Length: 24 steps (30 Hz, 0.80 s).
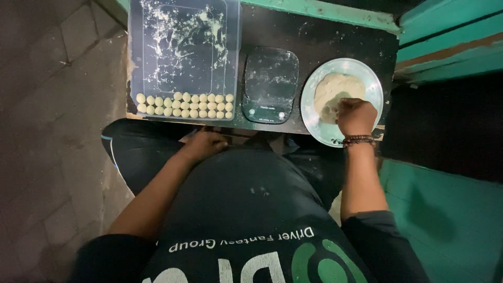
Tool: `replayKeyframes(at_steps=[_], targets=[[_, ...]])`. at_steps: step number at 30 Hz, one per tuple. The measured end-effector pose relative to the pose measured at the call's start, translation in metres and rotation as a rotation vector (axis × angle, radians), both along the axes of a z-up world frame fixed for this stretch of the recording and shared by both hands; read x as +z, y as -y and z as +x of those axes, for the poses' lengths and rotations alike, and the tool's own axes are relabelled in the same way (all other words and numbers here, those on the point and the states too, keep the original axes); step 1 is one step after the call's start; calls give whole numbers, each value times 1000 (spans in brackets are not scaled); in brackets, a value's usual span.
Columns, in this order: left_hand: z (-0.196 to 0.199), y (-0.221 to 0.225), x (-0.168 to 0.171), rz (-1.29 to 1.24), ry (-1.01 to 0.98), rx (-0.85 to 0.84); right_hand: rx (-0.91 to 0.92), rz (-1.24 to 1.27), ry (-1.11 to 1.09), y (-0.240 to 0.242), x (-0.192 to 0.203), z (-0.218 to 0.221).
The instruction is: The person is weighing small portions of dough on a digital scale, rolling them into balls, and arranging them in rows on a tray.
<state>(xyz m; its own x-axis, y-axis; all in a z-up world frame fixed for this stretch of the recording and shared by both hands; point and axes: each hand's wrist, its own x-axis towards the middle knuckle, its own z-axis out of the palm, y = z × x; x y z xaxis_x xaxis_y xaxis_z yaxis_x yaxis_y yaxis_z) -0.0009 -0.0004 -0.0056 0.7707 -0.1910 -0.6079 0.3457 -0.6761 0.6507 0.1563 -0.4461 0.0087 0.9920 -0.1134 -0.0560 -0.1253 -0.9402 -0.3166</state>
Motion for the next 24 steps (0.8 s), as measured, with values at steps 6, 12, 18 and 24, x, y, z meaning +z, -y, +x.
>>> replayKeyframes(at_steps=[6, 12, 18, 24], targets=[[2, 3, 27, -24, -20, 23, -46, -103, -92, -29, 0, 1], [0, -1, 4, -30, -31, 9, -128, 19, -104, -45, 8, 1], [2, 0, 6, -14, 3, 12, -49, -29, -10, -37, 21, 6], [3, 1, -2, -15, 19, 15, -104, 378, 123, -57, 57, -9]])
